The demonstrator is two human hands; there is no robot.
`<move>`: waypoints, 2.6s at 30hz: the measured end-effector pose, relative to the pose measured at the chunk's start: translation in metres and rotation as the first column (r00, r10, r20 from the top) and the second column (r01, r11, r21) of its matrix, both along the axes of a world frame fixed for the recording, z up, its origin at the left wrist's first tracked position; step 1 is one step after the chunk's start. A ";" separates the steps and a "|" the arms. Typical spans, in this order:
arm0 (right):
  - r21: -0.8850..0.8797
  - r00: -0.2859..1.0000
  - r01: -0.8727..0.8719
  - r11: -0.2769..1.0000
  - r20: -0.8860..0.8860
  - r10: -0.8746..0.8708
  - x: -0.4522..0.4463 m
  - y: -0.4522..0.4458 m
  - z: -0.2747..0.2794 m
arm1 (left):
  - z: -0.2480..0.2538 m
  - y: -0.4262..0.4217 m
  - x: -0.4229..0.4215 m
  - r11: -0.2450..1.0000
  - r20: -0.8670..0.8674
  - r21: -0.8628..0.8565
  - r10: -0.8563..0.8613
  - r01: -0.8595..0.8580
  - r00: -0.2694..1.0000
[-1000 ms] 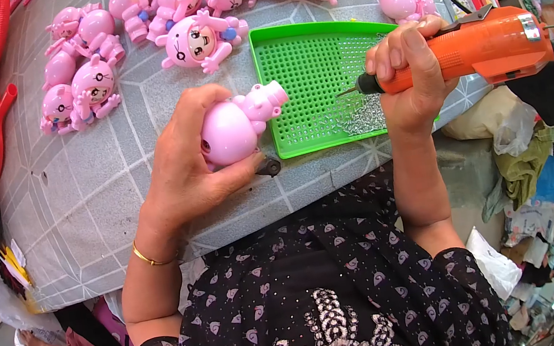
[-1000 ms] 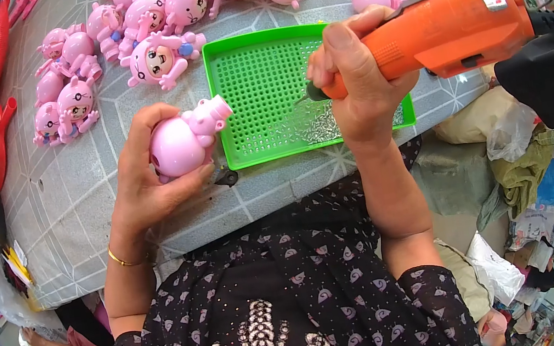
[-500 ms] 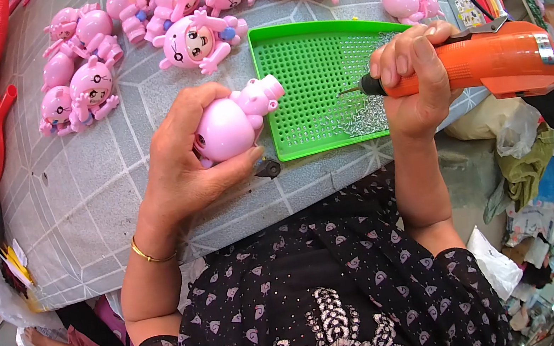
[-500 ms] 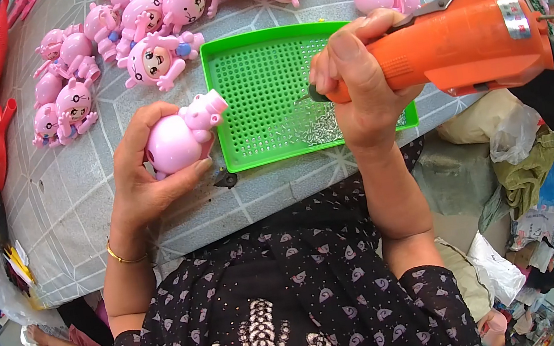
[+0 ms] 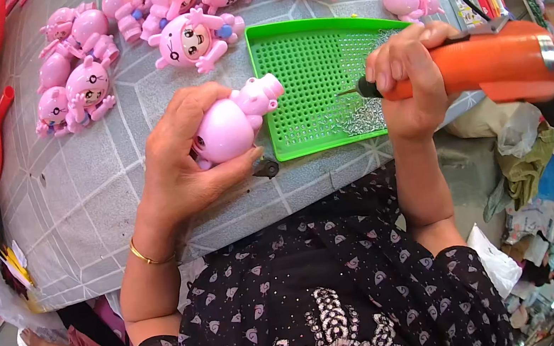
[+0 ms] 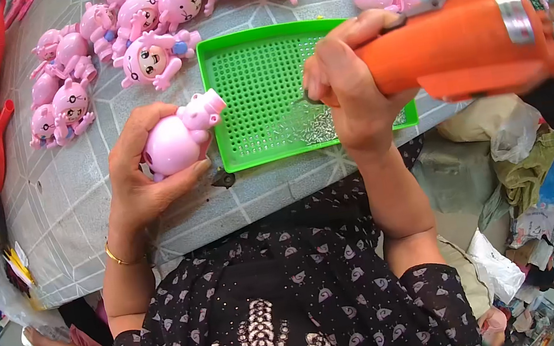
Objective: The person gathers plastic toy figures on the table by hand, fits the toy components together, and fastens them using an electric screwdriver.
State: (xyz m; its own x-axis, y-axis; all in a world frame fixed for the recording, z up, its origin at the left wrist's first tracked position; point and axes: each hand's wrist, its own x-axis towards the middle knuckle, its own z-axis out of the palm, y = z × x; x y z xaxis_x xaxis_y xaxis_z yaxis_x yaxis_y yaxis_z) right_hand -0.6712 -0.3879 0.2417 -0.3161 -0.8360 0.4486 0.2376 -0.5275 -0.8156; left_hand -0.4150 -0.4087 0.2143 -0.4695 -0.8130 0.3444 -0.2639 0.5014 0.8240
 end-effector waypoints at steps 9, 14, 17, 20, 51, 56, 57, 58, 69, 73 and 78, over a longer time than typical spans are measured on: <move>-0.046 0.989 -0.137 0.990 -0.062 0.134 -0.002 -0.003 0.000 | 0.007 0.003 0.001 0.999 0.065 -0.037 0.014 -0.012 0.998; -0.030 0.990 -0.126 0.992 -0.061 0.124 -0.002 0.001 0.001 | 0.006 0.003 0.001 1.000 0.080 0.008 -0.003 0.002 0.997; 0.026 0.974 -0.160 0.987 -0.162 0.162 -0.005 0.006 -0.001 | 0.005 0.001 -0.001 0.997 0.040 -0.081 0.018 -0.014 0.999; -0.034 0.950 -0.169 0.985 -0.273 0.153 -0.005 0.009 -0.002 | 0.005 0.000 -0.001 0.995 0.043 -0.096 0.013 -0.009 0.999; 0.039 0.991 -0.131 0.991 0.003 0.131 0.000 -0.004 0.014 | 0.006 -0.002 -0.001 0.999 0.028 -0.051 0.019 -0.018 0.999; -0.022 0.988 -0.152 0.988 -0.043 0.151 0.003 -0.005 0.038 | 0.009 -0.001 0.002 0.998 0.041 -0.054 0.020 -0.017 0.999; -0.049 0.983 -0.182 0.982 -0.023 0.181 0.005 -0.006 0.042 | 0.010 0.000 0.002 0.999 0.044 -0.032 0.011 -0.009 0.999; -0.077 0.977 -0.212 0.974 -0.004 0.212 0.007 -0.007 0.047 | 0.011 0.001 0.003 1.000 0.047 -0.011 0.003 -0.002 0.999; -0.076 0.955 -0.295 0.952 -0.006 0.296 0.031 -0.013 0.053 | 0.009 0.001 0.005 0.997 0.066 -0.074 0.004 0.001 0.998; -0.035 0.976 -0.218 0.975 -0.009 0.218 0.023 -0.007 0.047 | 0.009 0.001 0.005 0.998 0.059 -0.064 -0.002 0.006 0.998; -0.024 0.997 -0.054 0.998 -0.061 0.053 0.008 0.001 0.028 | 0.009 0.001 0.003 1.000 0.043 -0.028 -0.002 0.003 0.999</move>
